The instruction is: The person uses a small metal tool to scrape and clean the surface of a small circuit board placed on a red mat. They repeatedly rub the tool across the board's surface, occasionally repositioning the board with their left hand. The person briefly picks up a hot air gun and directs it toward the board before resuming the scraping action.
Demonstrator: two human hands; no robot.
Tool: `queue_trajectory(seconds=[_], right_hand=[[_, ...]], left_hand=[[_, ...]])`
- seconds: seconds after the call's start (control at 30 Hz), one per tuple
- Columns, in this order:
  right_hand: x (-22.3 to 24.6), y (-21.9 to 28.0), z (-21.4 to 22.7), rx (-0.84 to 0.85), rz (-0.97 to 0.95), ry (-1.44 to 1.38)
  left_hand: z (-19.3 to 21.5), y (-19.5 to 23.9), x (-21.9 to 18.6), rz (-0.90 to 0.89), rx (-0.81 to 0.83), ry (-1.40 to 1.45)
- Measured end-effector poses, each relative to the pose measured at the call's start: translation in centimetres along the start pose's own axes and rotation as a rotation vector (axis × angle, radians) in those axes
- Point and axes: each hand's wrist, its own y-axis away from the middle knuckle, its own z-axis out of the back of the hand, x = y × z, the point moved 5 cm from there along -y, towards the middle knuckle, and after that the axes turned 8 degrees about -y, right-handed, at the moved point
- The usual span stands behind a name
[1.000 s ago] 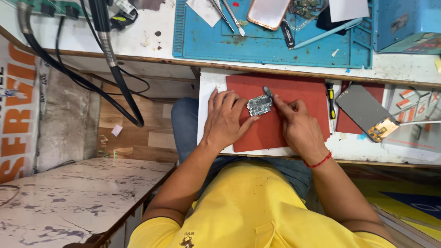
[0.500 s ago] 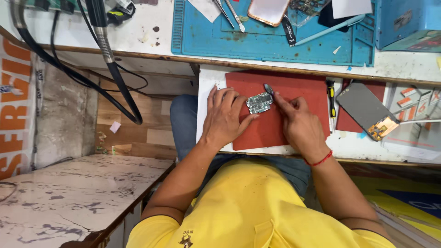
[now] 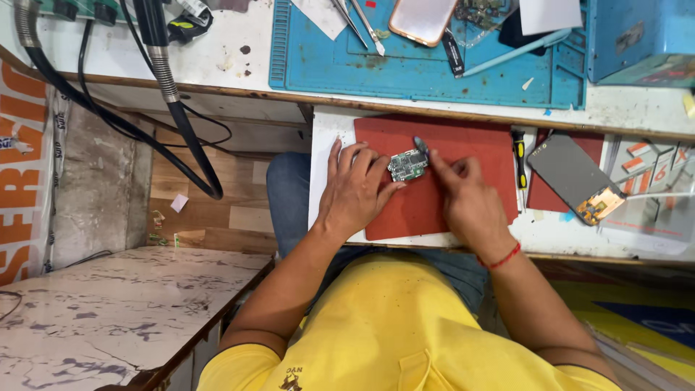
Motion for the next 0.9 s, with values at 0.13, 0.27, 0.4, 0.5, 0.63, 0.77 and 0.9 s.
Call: queue_trajectory(seconds=[0.13, 0.27, 0.4, 0.5, 0.63, 0.77, 0.9], right_hand=[[0.2, 0.0, -0.6, 0.034, 0.108, -0.05], [-0.7, -0.1, 0.1, -0.078, 0.098, -0.035], [-0.8, 0.0, -0.7, 0.057, 0.079, -0.07], [-1.1, -0.3, -0.4, 0.025, 0.043, -0.054], [-0.5, 0.1, -0.9, 0.021, 0.114, -0.067], [-0.5, -0.1, -0.3, -0.045, 0.061, -0.041], [-0.4, -0.1, -0.8, 0.056, 0.029, -0.053]], left_hand=[[-0.2, 0.0, 0.3, -0.025, 0.023, -0.054], [-0.5, -0.2, 0.2, -0.017, 0.006, -0.036], [-0.2, 0.0, 0.2, -0.011, 0.043, -0.034], [0.1, -0.4, 0.2, 0.002, 0.027, 0.007], [0.5, -0.5, 0.4, 0.017, 0.044, 0.002], [0.7, -0.6, 0.3, 0.021, 0.004, 0.025], [0.5, -0.3, 0.2, 0.024, 0.012, -0.005]])
